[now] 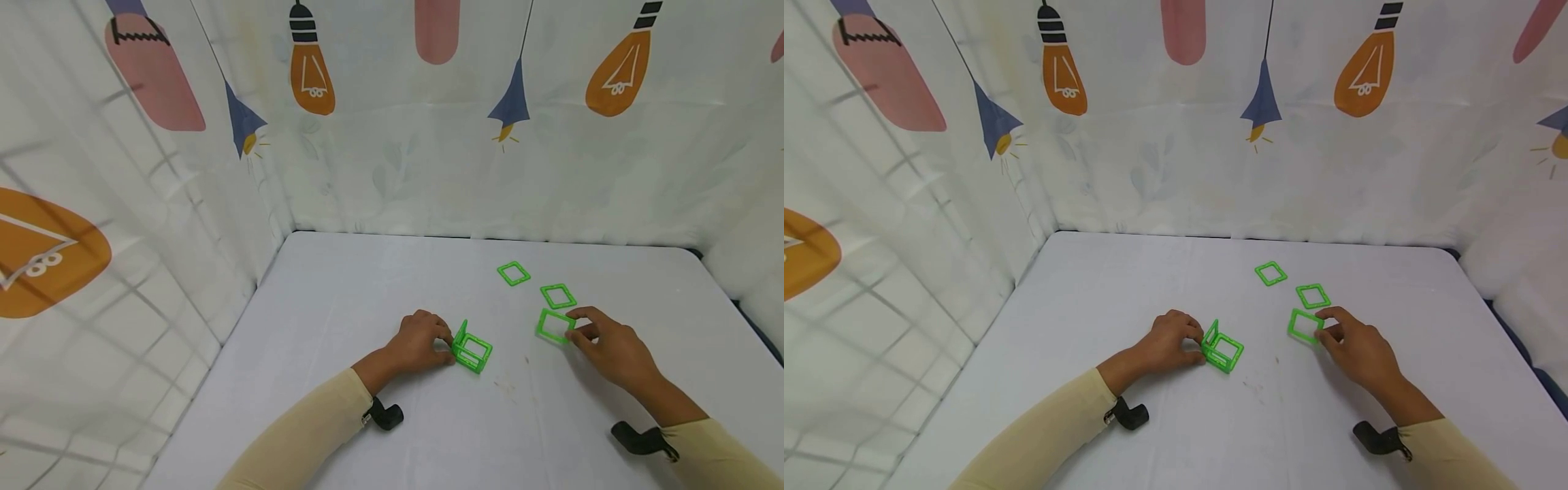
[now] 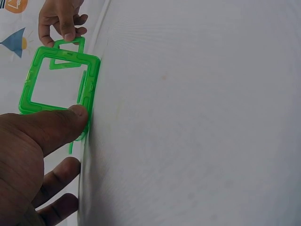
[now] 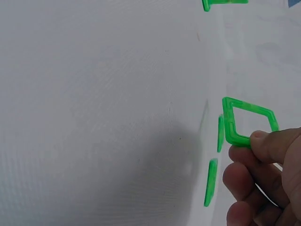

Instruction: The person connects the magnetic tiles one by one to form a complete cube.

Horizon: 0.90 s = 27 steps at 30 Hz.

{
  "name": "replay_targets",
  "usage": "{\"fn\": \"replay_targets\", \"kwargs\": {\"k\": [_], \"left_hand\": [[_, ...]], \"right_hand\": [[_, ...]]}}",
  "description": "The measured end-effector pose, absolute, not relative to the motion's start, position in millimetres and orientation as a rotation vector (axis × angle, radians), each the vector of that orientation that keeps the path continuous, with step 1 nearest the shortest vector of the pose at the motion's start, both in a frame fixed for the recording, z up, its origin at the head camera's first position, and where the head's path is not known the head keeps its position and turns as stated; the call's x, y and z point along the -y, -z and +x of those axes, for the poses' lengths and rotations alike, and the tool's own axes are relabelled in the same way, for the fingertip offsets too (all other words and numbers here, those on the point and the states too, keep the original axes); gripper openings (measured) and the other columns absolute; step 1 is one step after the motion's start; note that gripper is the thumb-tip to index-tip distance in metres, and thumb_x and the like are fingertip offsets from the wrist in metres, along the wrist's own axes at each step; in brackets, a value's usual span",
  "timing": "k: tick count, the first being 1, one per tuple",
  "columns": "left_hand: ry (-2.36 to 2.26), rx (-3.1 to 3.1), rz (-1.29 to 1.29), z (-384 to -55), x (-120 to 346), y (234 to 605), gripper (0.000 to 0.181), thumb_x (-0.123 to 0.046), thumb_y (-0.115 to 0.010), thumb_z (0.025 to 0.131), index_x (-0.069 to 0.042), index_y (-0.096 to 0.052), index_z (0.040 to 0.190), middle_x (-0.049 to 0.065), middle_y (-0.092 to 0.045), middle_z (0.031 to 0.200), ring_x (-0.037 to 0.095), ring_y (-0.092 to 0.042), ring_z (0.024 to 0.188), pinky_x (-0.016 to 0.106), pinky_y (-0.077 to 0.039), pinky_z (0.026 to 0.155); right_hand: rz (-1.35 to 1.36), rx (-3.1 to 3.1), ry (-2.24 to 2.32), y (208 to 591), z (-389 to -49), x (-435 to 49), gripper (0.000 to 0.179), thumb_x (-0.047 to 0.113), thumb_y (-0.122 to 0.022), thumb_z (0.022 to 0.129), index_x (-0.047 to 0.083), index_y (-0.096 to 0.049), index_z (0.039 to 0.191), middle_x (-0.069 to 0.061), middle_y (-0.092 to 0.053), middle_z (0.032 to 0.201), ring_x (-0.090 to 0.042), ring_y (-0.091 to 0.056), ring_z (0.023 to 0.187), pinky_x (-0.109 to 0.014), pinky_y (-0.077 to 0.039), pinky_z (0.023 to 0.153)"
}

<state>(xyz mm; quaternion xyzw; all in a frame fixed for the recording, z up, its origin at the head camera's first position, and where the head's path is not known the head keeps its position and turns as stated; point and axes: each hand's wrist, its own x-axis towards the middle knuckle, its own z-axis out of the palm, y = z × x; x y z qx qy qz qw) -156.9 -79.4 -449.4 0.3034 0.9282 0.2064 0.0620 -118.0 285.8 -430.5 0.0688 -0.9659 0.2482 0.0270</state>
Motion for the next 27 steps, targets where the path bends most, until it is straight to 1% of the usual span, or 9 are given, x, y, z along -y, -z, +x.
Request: {"fn": "replay_targets", "kwargs": {"k": [5, 11, 19, 27], "left_hand": [[-0.62, -2.809, 0.906, -157.2, 79.5, 449.7, 0.017, -0.034, -0.084, 0.087, -0.026, -0.08, 0.102, -0.008, -0.064, 0.12, 0.02, -0.047, 0.127, 0.047, -0.035, 0.103], [-0.623, -2.808, 0.897, -157.2, 79.9, 449.0, 0.017, -0.033, -0.084, 0.087, -0.026, -0.08, 0.102, -0.008, -0.064, 0.12, 0.02, -0.047, 0.127, 0.047, -0.035, 0.104], [-0.615, -2.803, 0.898, -157.7, 79.2, 449.2, 0.018, -0.034, -0.084, 0.087, -0.026, -0.08, 0.103, -0.008, -0.064, 0.121, 0.02, -0.047, 0.128, 0.047, -0.035, 0.104], [-0.625, -2.799, 0.9, -158.2, 79.6, 448.9, 0.018, -0.034, -0.084, 0.087, -0.026, -0.08, 0.103, -0.007, -0.063, 0.122, 0.02, -0.047, 0.128, 0.048, -0.035, 0.105]], "right_hand": [[0.203, 2.943, -0.771, 429.6, -118.7, -280.7, 0.037, 0.02, -0.069, 0.099, 0.009, -0.055, 0.132, -0.019, -0.075, 0.107, -0.039, -0.069, 0.092, -0.035, -0.045, 0.06], [0.215, 2.909, -0.77, 426.3, -119.6, -271.7, 0.035, 0.02, -0.069, 0.099, 0.009, -0.056, 0.13, -0.018, -0.075, 0.105, -0.039, -0.07, 0.09, -0.035, -0.046, 0.059], [0.244, 2.905, -0.764, 427.0, -121.7, -262.5, 0.035, 0.019, -0.071, 0.097, 0.009, -0.057, 0.127, -0.016, -0.076, 0.102, -0.03, -0.07, 0.081, -0.033, -0.044, 0.054], [0.247, 2.917, -0.771, 427.0, -124.1, -252.6, 0.034, 0.019, -0.071, 0.097, 0.01, -0.057, 0.127, -0.015, -0.076, 0.103, -0.023, -0.069, 0.076, -0.034, -0.043, 0.055]]}}
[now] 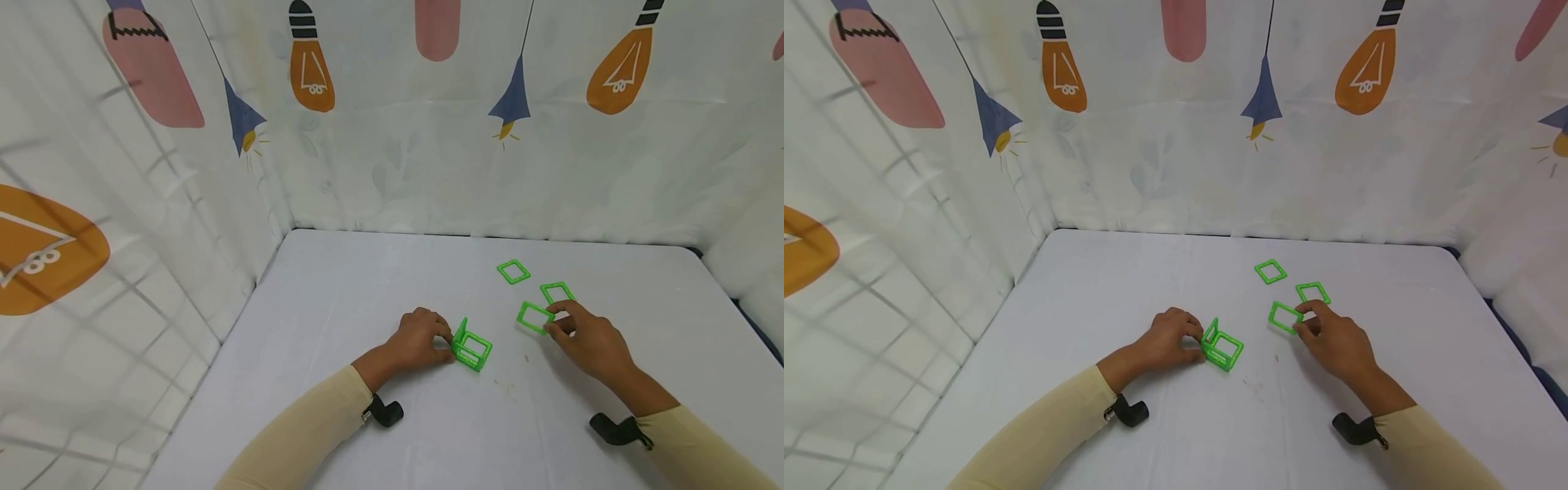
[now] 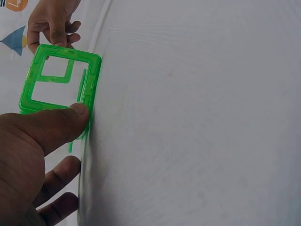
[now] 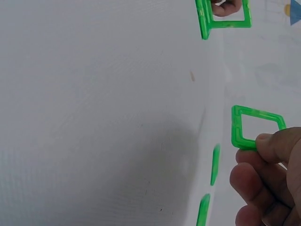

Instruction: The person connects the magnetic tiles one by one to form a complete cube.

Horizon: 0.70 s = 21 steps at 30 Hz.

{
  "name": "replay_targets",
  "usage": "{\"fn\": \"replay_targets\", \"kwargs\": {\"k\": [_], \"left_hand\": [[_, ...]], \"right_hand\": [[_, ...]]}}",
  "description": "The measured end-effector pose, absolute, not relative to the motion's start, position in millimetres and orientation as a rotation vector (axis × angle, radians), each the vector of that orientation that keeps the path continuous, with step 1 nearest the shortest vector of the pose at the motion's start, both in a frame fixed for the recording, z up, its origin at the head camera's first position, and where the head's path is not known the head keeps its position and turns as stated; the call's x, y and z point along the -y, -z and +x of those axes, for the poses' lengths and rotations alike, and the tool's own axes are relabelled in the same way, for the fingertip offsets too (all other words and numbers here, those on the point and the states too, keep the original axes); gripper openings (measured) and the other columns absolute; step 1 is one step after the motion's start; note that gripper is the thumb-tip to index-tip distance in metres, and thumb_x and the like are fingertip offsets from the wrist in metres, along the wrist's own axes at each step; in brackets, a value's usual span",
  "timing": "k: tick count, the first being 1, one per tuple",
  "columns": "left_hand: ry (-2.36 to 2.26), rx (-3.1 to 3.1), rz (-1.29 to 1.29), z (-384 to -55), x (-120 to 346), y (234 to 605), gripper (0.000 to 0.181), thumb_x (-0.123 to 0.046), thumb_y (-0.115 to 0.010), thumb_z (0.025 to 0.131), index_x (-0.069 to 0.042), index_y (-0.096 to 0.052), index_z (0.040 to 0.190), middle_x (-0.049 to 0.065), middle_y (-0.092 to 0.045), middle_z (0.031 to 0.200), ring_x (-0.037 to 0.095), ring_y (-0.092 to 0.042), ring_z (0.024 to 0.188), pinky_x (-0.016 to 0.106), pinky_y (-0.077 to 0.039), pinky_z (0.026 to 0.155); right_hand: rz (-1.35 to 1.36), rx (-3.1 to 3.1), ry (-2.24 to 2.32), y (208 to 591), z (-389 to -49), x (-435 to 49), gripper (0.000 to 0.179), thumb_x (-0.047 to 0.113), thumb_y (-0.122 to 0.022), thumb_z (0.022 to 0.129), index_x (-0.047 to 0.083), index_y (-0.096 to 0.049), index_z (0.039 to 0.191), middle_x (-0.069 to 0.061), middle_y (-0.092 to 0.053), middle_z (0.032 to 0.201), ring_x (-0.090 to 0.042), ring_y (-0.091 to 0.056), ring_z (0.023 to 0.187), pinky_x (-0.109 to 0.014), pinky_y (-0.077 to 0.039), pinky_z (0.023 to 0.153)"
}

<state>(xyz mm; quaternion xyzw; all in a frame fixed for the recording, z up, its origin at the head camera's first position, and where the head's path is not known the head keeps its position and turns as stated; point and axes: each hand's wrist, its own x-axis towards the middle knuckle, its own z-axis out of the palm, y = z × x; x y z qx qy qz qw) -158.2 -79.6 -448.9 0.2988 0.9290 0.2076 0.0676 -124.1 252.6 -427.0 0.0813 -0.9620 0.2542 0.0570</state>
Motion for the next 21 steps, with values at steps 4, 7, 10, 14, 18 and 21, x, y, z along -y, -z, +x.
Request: {"fn": "replay_targets", "kwargs": {"k": [4, 7, 10, 14, 18, 21], "left_hand": [[-0.626, -2.795, 0.898, -158.0, 79.9, 447.8, 0.017, -0.034, -0.083, 0.088, -0.026, -0.08, 0.102, -0.007, -0.063, 0.122, 0.021, -0.046, 0.128, 0.048, -0.034, 0.106], [-0.625, -2.796, 0.901, -158.1, 79.9, 447.7, 0.017, -0.034, -0.083, 0.088, -0.026, -0.08, 0.102, -0.007, -0.063, 0.121, 0.021, -0.047, 0.128, 0.048, -0.034, 0.105], [-0.626, -2.796, 0.906, -158.4, 79.6, 448.2, 0.016, -0.034, -0.083, 0.088, -0.026, -0.08, 0.102, -0.007, -0.063, 0.121, 0.021, -0.047, 0.127, 0.048, -0.035, 0.104], [-0.631, -2.796, 0.907, -158.5, 79.1, 449.3, 0.016, -0.033, -0.083, 0.087, -0.026, -0.08, 0.101, -0.007, -0.063, 0.12, 0.021, -0.047, 0.127, 0.047, -0.035, 0.104], [-0.63, -2.8, 0.908, -158.6, 78.8, 449.9, 0.015, -0.033, -0.084, 0.087, -0.026, -0.08, 0.1, -0.007, -0.063, 0.12, 0.021, -0.047, 0.127, 0.047, -0.035, 0.104], [-0.629, -2.803, 0.913, -158.8, 78.4, 450.1, 0.016, -0.033, -0.084, 0.087, -0.026, -0.08, 0.1, -0.007, -0.064, 0.12, 0.021, -0.048, 0.127, 0.048, -0.036, 0.104]], "right_hand": [[0.248, 2.909, -0.77, 427.9, -126.3, -248.8, 0.034, 0.02, -0.072, 0.097, 0.012, -0.058, 0.127, -0.014, -0.076, 0.102, -0.019, -0.067, 0.072, -0.032, -0.043, 0.053], [0.258, 2.903, -0.782, 429.1, -127.6, -246.1, 0.033, 0.021, -0.072, 0.097, 0.012, -0.058, 0.127, -0.013, -0.077, 0.101, -0.017, -0.066, 0.07, -0.032, -0.043, 0.052], [0.262, 2.902, -0.797, 430.0, -128.8, -243.2, 0.033, 0.02, -0.072, 0.097, 0.011, -0.058, 0.127, -0.013, -0.077, 0.101, -0.018, -0.067, 0.071, -0.033, -0.043, 0.053], [0.265, 2.91, -0.798, 430.2, -129.8, -238.5, 0.034, 0.02, -0.072, 0.097, 0.012, -0.058, 0.127, -0.013, -0.077, 0.101, -0.023, -0.069, 0.076, -0.033, -0.044, 0.054], [0.28, 2.918, -0.803, 430.8, -130.8, -233.7, 0.034, 0.021, -0.071, 0.098, 0.013, -0.057, 0.127, -0.012, -0.077, 0.102, -0.019, -0.068, 0.073, -0.033, -0.044, 0.054], [0.294, 2.92, -0.803, 432.1, -131.9, -230.3, 0.033, 0.021, -0.071, 0.098, 0.013, -0.057, 0.127, -0.011, -0.077, 0.102, -0.014, -0.064, 0.069, -0.033, -0.043, 0.053]]}}
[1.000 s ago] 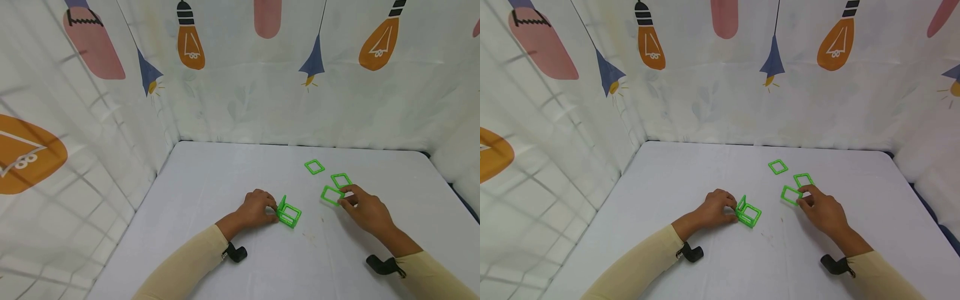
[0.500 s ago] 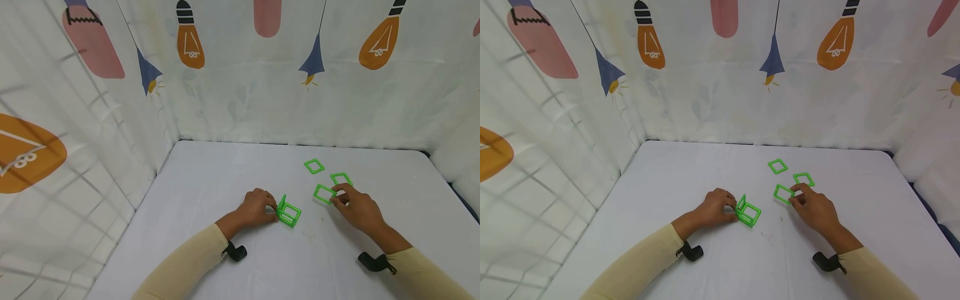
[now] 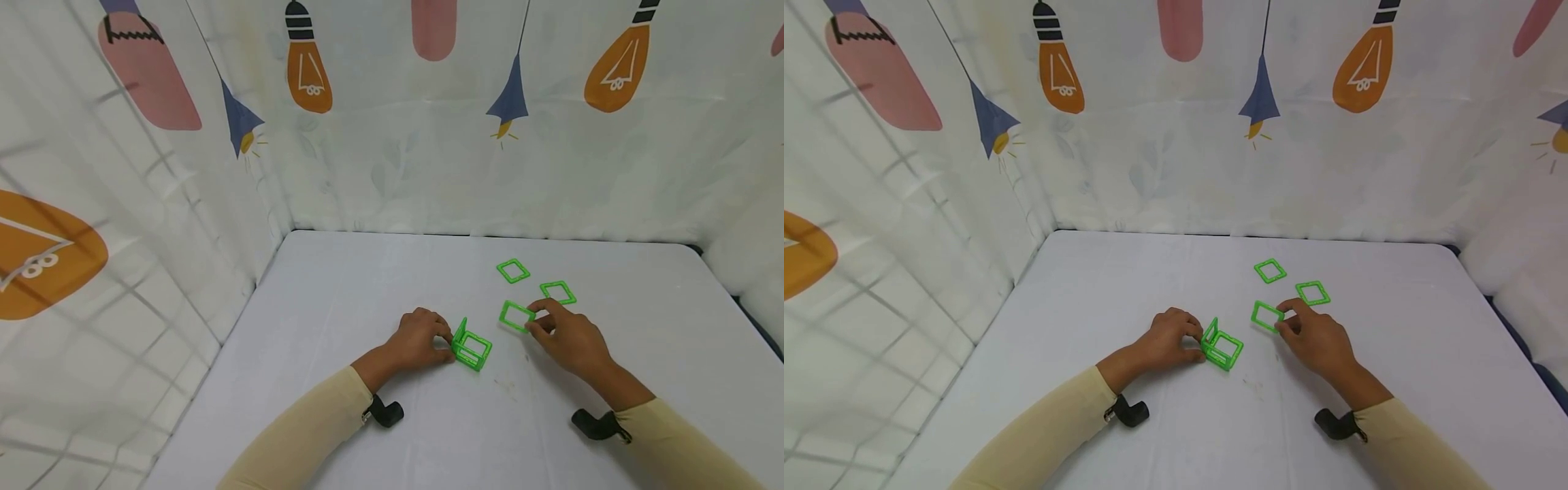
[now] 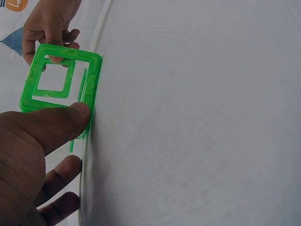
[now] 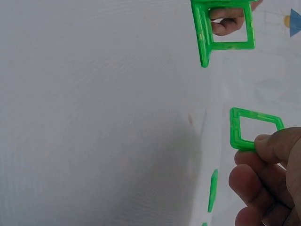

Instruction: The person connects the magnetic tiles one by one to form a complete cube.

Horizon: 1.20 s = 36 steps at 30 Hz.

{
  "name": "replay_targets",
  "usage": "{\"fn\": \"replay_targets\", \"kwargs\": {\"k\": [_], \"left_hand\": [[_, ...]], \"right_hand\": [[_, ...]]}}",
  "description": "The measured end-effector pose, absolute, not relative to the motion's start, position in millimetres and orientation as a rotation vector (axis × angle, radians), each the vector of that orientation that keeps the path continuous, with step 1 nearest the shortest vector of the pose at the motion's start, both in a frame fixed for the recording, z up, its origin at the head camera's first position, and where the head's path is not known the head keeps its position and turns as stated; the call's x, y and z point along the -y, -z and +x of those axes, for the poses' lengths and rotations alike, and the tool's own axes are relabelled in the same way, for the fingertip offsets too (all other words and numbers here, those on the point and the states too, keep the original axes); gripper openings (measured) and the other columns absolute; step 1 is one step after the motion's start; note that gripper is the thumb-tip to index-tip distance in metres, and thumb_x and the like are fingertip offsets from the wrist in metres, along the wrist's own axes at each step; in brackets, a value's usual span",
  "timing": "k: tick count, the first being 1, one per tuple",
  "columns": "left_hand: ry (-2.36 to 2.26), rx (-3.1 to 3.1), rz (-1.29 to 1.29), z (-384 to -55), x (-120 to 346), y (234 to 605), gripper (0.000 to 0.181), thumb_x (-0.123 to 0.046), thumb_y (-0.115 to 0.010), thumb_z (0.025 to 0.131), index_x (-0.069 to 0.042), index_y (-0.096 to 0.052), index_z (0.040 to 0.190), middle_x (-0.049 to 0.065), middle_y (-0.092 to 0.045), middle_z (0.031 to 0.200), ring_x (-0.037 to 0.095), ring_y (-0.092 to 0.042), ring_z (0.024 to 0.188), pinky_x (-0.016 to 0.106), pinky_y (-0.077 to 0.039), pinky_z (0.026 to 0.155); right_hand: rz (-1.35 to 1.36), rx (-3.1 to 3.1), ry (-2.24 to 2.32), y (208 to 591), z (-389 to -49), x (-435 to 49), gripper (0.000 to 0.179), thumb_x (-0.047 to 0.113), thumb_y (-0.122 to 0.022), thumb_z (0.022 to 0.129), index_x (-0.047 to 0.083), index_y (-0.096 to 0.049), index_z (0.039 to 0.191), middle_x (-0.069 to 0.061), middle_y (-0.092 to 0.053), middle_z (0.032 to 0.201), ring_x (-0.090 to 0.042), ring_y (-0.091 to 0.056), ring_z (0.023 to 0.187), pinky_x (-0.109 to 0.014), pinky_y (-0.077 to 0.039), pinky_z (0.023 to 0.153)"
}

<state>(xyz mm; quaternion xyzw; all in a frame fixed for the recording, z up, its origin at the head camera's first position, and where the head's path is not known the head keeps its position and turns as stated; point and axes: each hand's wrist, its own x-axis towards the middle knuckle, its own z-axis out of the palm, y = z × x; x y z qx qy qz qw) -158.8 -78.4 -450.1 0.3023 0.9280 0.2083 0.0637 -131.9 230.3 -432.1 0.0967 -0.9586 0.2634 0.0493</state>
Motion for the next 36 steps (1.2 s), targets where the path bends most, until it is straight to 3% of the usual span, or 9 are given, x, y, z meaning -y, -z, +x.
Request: {"fn": "replay_targets", "kwargs": {"k": [29, 36], "left_hand": [[-0.629, -2.8, 0.927, -158.8, 78.4, 448.4, 0.016, -0.033, -0.085, 0.086, -0.026, -0.08, 0.1, -0.009, -0.065, 0.118, 0.021, -0.049, 0.126, 0.047, -0.036, 0.102], [-0.635, -2.804, 0.937, -159.3, 79.0, 449.2, 0.016, -0.033, -0.085, 0.085, -0.027, -0.08, 0.1, -0.009, -0.066, 0.117, 0.021, -0.05, 0.125, 0.047, -0.037, 0.1]], "right_hand": [[0.366, 2.915, -0.809, 436.6, -137.6, -202.9, 0.03, 0.021, -0.073, 0.096, 0.013, -0.06, 0.122, -0.008, -0.077, 0.098, -0.013, -0.066, 0.07, -0.032, -0.046, 0.054], [0.383, 2.928, -0.805, 439.3, -138.7, -196.9, 0.028, 0.022, -0.073, 0.096, 0.014, -0.06, 0.12, -0.006, -0.078, 0.097, -0.019, -0.07, 0.076, -0.034, -0.047, 0.056]]}}
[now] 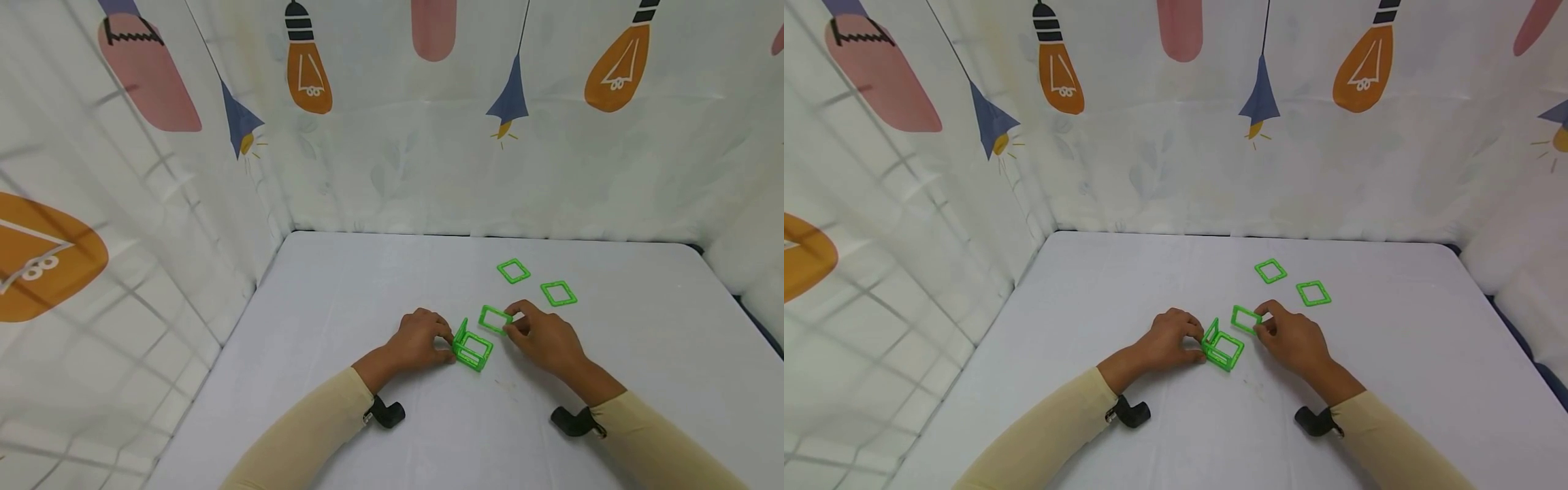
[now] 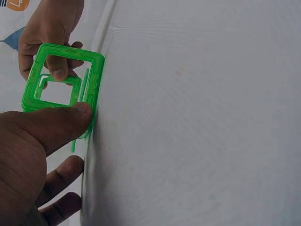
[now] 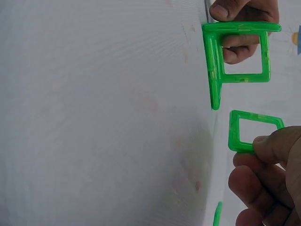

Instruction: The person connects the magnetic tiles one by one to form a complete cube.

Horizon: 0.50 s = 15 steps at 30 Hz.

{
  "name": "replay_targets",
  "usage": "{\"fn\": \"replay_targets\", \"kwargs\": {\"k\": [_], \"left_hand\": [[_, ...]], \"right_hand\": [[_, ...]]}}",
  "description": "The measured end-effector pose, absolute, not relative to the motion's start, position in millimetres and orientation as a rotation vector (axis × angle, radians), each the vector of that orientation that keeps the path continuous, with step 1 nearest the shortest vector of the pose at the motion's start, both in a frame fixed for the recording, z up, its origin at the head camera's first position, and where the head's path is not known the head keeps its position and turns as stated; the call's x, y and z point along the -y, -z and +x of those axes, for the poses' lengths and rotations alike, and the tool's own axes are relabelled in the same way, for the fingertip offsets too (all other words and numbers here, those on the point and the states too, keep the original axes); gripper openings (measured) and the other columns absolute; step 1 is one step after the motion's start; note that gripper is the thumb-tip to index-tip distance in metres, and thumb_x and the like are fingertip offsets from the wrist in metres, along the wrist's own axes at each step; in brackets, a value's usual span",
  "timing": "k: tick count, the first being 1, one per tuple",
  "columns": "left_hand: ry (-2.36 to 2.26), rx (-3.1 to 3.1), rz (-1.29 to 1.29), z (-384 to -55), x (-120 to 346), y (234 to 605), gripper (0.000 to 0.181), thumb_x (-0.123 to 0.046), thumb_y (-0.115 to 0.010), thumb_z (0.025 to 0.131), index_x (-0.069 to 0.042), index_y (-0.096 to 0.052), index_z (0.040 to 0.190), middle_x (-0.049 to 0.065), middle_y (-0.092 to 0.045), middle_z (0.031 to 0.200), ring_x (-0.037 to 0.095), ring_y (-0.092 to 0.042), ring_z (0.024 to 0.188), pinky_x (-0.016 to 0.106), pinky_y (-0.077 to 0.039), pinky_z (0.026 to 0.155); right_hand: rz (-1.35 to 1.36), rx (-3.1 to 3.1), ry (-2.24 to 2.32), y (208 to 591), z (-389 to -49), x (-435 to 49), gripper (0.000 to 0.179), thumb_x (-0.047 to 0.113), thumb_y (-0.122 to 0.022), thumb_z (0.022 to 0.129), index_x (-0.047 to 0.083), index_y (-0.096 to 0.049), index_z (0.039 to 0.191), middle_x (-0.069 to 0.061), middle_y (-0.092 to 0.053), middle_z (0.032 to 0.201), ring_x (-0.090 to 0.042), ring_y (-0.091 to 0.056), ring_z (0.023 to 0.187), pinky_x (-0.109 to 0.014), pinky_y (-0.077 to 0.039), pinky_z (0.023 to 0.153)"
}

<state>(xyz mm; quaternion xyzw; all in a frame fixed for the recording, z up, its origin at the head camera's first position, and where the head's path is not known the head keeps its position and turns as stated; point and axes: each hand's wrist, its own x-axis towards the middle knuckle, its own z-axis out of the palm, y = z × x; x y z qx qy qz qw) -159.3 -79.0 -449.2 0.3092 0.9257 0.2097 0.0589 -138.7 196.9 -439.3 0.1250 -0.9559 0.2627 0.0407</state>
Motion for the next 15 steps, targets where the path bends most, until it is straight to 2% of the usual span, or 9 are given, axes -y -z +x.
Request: {"fn": "replay_targets", "kwargs": {"k": [15], "left_hand": [[-0.64, -2.802, 0.921, -159.1, 78.6, 448.9, 0.017, -0.033, -0.085, 0.086, -0.026, -0.08, 0.1, -0.008, -0.065, 0.118, 0.021, -0.049, 0.126, 0.048, -0.036, 0.102]], "right_hand": [[0.385, 2.968, -0.811, 444.3, -141.9, -187.6, 0.027, 0.022, -0.073, 0.096, 0.015, -0.061, 0.119, -0.007, -0.078, 0.097, -0.018, -0.072, 0.075, -0.034, -0.048, 0.056]]}}
